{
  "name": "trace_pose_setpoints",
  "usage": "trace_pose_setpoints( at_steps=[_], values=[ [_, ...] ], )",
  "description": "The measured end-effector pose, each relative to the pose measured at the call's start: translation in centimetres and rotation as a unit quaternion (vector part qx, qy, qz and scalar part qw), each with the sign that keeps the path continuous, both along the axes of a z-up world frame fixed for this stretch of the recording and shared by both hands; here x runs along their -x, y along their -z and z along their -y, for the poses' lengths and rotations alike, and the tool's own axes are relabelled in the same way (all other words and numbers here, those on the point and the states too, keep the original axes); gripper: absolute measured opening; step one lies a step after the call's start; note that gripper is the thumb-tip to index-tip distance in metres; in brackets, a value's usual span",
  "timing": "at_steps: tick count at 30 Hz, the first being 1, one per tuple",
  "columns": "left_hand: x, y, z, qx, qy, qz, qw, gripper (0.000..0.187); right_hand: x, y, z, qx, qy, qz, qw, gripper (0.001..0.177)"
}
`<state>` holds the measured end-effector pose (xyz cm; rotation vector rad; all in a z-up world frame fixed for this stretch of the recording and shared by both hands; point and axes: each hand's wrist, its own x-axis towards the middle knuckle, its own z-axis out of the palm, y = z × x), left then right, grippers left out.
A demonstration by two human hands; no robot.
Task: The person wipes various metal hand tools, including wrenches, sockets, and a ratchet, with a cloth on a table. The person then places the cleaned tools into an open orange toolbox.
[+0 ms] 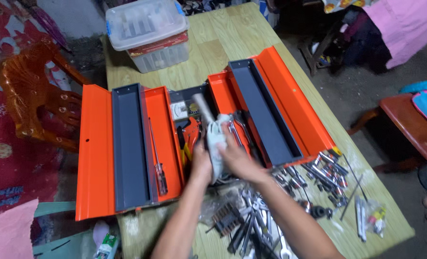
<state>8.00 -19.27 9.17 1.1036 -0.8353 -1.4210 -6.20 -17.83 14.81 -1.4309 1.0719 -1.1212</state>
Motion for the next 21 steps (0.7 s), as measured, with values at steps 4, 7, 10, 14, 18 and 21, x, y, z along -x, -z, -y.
trace_pose_setpoints(
  at_steps=[4,7,10,14,18,21],
  values=[
    [1.3,-2.3,-5.4,0.149,-0.001,0.258,0.955,0.031,-2.4,0.6,-2.3,0.064,0.122,-0.111,0.984,0.062],
    [0.7,-4.5,-7.5,0.168,0.046,0.334,0.926,0.041,-2.3,-0.1,-2.8,0.023,0.145,-0.020,0.989,0.052],
    [-0.5,-6.0,-7.7,0.195,0.105,0.324,0.920,0.041,-2.4,-1.0,-2.8,0.088,0.147,0.103,0.980,0.048],
    [-1.4,-6.5,-9.2,0.079,0.255,0.055,0.962,0.051,-0.6,-3.6,-1.6,0.029,0.169,0.317,0.933,0.045],
    [-3.0,-7.3,-10.7,-0.039,0.363,-0.172,0.915,0.049,1.9,-4.5,-1.3,-0.069,0.110,0.506,0.853,0.041],
    [-2.2,-7.0,-10.2,-0.090,0.332,-0.172,0.923,0.043,4.3,-3.1,0.6,-0.055,0.115,0.479,0.868,0.031]
  ],
)
